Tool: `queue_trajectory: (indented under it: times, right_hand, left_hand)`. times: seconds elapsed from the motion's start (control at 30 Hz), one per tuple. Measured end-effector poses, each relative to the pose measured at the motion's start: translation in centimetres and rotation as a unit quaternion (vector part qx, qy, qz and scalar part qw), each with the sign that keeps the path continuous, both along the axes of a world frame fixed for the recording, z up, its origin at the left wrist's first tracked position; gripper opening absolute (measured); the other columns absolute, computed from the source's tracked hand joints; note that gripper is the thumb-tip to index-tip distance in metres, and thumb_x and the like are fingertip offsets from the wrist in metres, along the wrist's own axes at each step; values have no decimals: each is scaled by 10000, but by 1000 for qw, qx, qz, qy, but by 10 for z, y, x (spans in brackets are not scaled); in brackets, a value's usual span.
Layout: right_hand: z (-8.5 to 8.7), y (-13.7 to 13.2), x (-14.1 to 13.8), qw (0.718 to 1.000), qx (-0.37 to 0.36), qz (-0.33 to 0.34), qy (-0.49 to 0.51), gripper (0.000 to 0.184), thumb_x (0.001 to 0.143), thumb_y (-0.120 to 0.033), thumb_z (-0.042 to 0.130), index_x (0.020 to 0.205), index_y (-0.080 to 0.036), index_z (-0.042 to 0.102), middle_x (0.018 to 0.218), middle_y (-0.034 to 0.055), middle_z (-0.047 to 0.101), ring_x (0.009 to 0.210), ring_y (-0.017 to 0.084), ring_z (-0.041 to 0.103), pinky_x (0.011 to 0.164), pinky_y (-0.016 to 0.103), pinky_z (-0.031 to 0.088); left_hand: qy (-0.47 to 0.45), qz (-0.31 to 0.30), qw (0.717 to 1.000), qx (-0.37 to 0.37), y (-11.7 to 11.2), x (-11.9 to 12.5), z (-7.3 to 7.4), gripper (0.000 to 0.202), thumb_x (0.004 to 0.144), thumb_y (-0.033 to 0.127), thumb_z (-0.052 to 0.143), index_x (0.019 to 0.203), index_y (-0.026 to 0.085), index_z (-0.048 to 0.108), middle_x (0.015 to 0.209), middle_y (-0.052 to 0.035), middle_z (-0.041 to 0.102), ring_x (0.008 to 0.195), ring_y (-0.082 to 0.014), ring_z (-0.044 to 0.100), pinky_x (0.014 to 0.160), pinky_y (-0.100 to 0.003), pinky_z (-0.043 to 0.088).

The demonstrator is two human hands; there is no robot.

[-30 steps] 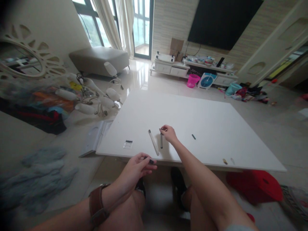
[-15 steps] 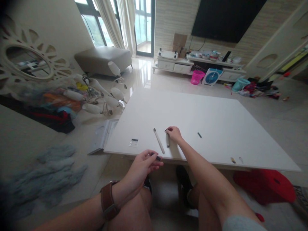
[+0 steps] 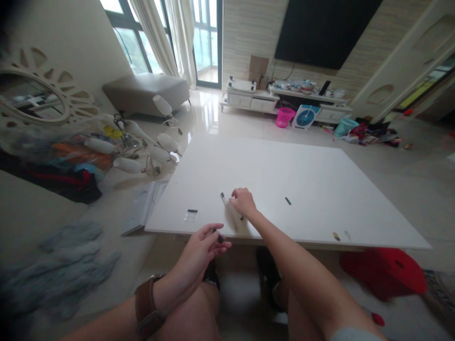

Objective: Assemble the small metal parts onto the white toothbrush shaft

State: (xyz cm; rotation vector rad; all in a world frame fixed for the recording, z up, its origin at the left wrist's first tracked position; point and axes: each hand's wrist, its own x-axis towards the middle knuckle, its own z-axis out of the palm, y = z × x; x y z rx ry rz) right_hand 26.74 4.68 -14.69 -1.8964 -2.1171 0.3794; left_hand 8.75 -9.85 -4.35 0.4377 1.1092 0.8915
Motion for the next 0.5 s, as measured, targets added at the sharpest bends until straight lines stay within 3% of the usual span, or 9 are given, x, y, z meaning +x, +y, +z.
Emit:
queue_trajectory:
  times: [0.13,0.3,0.4,0.5]
  right_hand:
    - [1,-12,-28,998,-43,38,-40,184,817,-269,647,967,-172,689,890,110,703,888,253,615,779,331,416]
    - [-8,-18,-42,993,-88,49,-57,252,828,-167,598,1073,-151,655,925,139,707,831,250,641,715,318,424]
    - [-9,-18,-48,993,-88,61,-41,189,874,-147,541,1028,-147,651,976,143,688,911,247,624,757,317,428]
    - [-6,-17,-55,995,-72,73,-15,182,925,-138,475,1018,-149,631,1064,130,647,980,218,591,820,303,424]
  left_hand:
    - [3,12,1000,-4,2,0,-1,200,835,90,572,1028,108,621,753,-49,648,653,-159,708,647,-246,543]
    - [11,15,1000,-3,2,0,-1,309,765,1,587,1051,111,621,750,-32,640,641,-151,700,646,-250,550]
    - [14,24,1000,13,3,0,0,329,757,-5,605,1060,123,598,773,-37,670,646,-150,700,632,-244,539]
    - [21,40,999,31,5,0,0,215,763,31,645,954,122,604,807,-71,710,653,-142,693,634,-238,527]
